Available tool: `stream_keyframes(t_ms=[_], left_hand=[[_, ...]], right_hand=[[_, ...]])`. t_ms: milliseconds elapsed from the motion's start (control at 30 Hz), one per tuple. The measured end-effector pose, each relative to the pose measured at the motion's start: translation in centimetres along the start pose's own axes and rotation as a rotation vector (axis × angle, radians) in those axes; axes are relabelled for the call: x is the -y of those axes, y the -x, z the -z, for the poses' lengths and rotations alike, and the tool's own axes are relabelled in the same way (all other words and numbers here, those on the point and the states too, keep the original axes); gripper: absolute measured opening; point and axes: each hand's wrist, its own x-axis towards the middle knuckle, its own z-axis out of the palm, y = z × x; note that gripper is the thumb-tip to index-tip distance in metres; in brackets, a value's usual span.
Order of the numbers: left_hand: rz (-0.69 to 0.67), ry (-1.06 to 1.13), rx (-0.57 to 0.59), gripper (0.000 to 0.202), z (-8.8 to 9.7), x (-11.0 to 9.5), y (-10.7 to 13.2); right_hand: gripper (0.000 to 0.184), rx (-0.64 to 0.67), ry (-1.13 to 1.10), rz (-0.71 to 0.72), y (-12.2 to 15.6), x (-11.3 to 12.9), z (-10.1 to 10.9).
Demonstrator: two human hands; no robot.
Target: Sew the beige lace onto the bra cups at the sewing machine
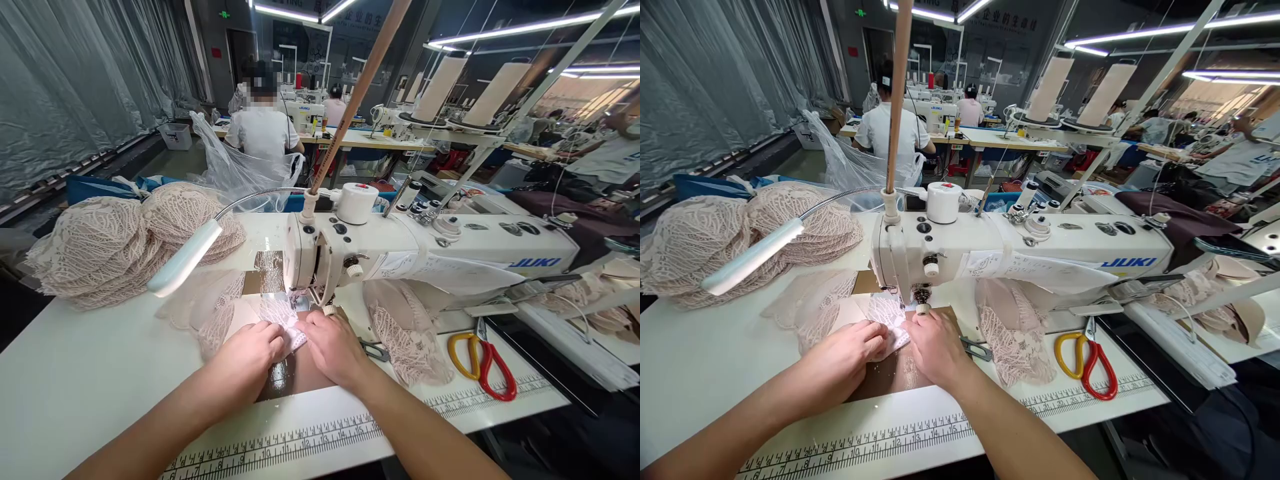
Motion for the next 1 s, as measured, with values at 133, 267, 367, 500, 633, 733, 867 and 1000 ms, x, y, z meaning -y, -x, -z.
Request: stream_keyframes(t_ms=[133, 267, 367, 500, 633, 733, 867, 1000], left_hand=[[0.046, 0.311, -0.094, 0.024, -0.6, 2.1, -0.5], [0.188, 0.846, -0.013, 0.036, -0.9, 4.2, -0.9], [0.202, 1.038, -0.054, 0.039, -1.1, 5.0, -1.1], [0.197, 1.149, -0.086, 0.042, -1.3, 5.3, -1.3], [0.183, 1.141, -0.109, 0.042, -1.6, 5.4, -1.4], [0.164, 1.100, -0.116, 0.042, -1.8, 5.2, -1.6], [0.118, 1.013, -0.098, 0.040, -1.5, 4.7, -1.4], [-0.007, 0.635, -0.080, 0.033, -0.4, 4.1, -0.6]], right_hand=[[0.028, -0.006, -0.031, -0.005, 0.0, 0.0, -0.1], [0.035, -0.093, -0.044, -0.029, 0.1, 0.2, -0.1], [0.035, -0.177, -0.033, 0.009, 0.2, 0.5, -0.2], [0.033, -0.209, -0.021, 0.116, 0.1, 1.3, -0.3], [0.039, -0.174, 0.067, 0.179, -0.8, 2.4, -0.8], [0.021, -0.178, 0.154, 0.185, -1.5, 2.8, -1.2], [0.026, -0.243, 0.121, 0.194, -1.5, 2.5, -1.1], [0.020, -0.271, -0.038, 0.289, -0.3, 2.0, 0.1]])
